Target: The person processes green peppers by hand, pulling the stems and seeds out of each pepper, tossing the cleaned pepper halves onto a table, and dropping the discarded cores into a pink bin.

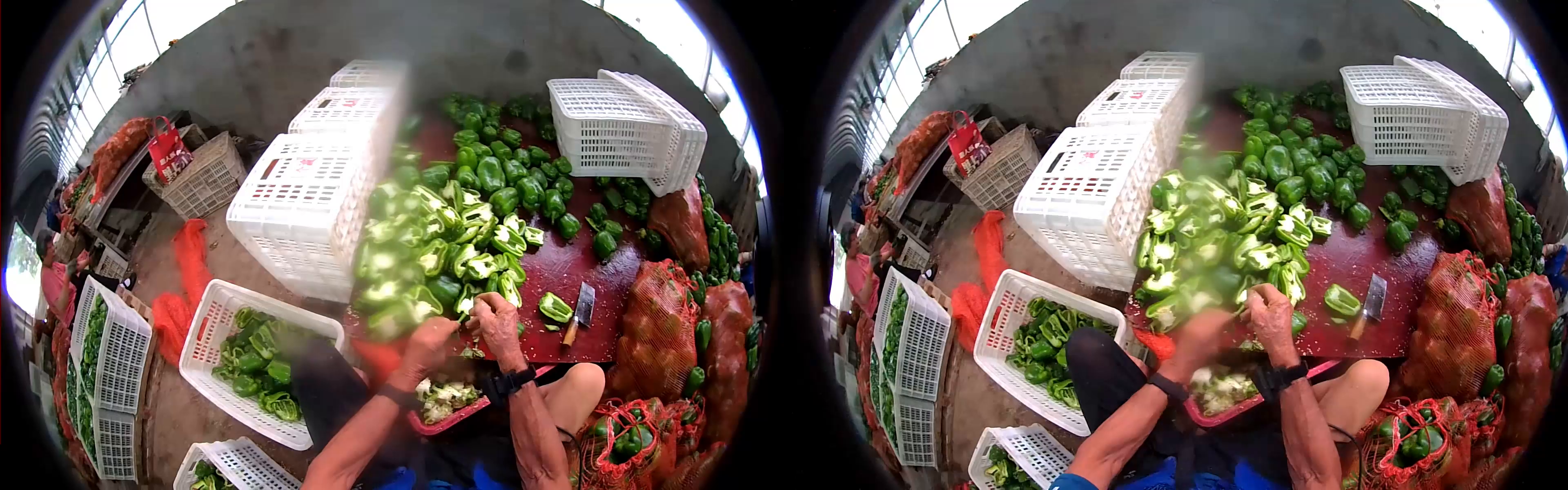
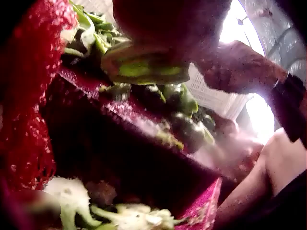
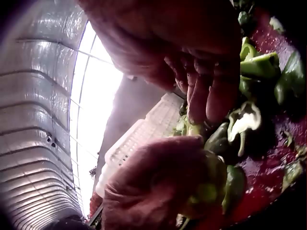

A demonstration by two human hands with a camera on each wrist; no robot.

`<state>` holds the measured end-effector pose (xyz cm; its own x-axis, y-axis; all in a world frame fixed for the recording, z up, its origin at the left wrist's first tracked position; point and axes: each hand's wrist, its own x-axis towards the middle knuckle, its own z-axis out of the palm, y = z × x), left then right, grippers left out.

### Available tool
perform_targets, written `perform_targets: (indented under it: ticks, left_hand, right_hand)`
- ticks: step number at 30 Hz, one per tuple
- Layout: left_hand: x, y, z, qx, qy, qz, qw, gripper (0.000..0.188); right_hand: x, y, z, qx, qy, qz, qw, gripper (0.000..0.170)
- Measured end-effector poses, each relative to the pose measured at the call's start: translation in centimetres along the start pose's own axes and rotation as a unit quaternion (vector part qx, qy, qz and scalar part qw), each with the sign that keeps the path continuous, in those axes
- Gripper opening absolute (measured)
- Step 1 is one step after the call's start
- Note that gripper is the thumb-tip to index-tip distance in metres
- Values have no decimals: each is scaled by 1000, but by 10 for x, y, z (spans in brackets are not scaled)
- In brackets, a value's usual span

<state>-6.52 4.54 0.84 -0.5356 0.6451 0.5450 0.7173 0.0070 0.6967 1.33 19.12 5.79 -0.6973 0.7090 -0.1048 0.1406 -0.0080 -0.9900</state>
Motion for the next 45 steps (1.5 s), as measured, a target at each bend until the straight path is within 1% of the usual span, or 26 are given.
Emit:
perform_targets:
  ticks: [2, 3, 4, 5, 6, 7, 8, 9, 13, 15, 16, 17, 19, 21, 23, 25, 27, 28, 29, 35, 36, 37, 38, 39, 42, 45]
  left_hand:
    - [6, 21, -28, -7, 83, -27, 996, 21]
    - [15, 40, -53, -33, 99, -61, 993, 21]
    - [19, 41, -73, -33, 153, -30, 987, 23]
    - [23, 59, -110, 63, 155, -40, 985, 24]
    - [35, 87, -148, 102, 189, -16, 977, 27]
    - [27, 77, -176, 135, 239, -13, 962, 28]
    - [32, 88, -214, 277, 250, 3, 928, 29]
    - [29, 89, -243, 248, 271, -25, 930, 29]
    - [-13, 56, -306, 367, 219, -178, 886, 34]
    - [-20, 64, -291, 302, 229, -192, 905, 35]
    - [-21, 66, -270, 100, 254, -240, 932, 33]
    - [-19, 67, -243, -109, 268, -273, 918, 32]
    - [-8, 71, -192, -170, 154, -319, 919, 32]
    - [-14, 42, -132, -298, 163, -362, 868, 35]
    - [-30, 1, -83, -401, 189, -362, 820, 34]
    - [-24, 8, -66, -357, 167, -401, 827, 44]
    - [-18, 13, -56, -345, 121, -341, 866, 53]
    - [-18, 10, -50, -353, 117, -324, 870, 56]
    - [-13, 12, -53, -319, 84, -320, 888, 57]
    - [-34, -17, -45, -431, -2, -370, 823, 45]
    - [-37, -15, -47, -399, -31, -333, 854, 44]
    - [-39, -12, -49, -365, -56, -293, 882, 44]
    - [-41, -10, -51, -331, -77, -252, 906, 44]
    - [-45, -15, -44, -460, -54, -400, 791, 45]
    - [-45, -30, -50, -212, -140, -135, 958, 50]
    - [-62, -42, -29, -321, -88, -242, 911, 35]
  right_hand:
    - [8, 14, 16, 14, 4, -18, 1000, 13]
    - [14, 28, 24, -79, -13, -38, 996, 15]
    - [14, 33, 33, -126, -38, -116, 985, 13]
    - [12, 35, 44, -171, -61, -192, 964, 12]
    - [7, 33, 54, -160, -110, -79, 978, 12]
    - [19, 61, 66, -272, -92, -141, 948, 13]
    - [21, 76, 76, -274, -64, -126, 951, 13]
    - [23, 80, 90, -275, -35, -113, 954, 14]
    - [26, 48, 113, -404, -50, -105, 907, 35]
    - [26, 32, 106, -436, -112, -69, 890, 41]
    - [25, 31, 105, -444, -123, -74, 884, 41]
    - [25, 34, 103, -454, -133, -81, 877, 40]
    - [31, 48, 101, -487, -140, -96, 857, 31]
    - [24, 38, 95, -441, -130, -109, 881, 33]
    - [27, 54, 84, -304, -166, -49, 937, 36]
    - [18, 44, 74, -158, -195, 9, 968, 34]
    - [-23, -6, 61, 2, -225, 134, 965, 30]
    - [-36, -10, 56, 183, -282, 222, 915, 27]
    - [-49, -30, 57, 52, -268, 202, 941, 26]
    - [-79, -36, 32, 48, -379, 123, 916, 25]
    - [-77, -42, 28, -62, -379, 89, 919, 26]
    - [-80, -25, 33, -75, -332, 15, 940, 26]
    - [-79, -9, 33, -165, -287, -140, 933, 28]
    - [-83, -8, 35, -250, -238, -285, 894, 30]
    - [-96, -13, 38, -325, -162, -354, 862, 31]
    - [-102, -6, 43, -351, -147, -323, 866, 33]
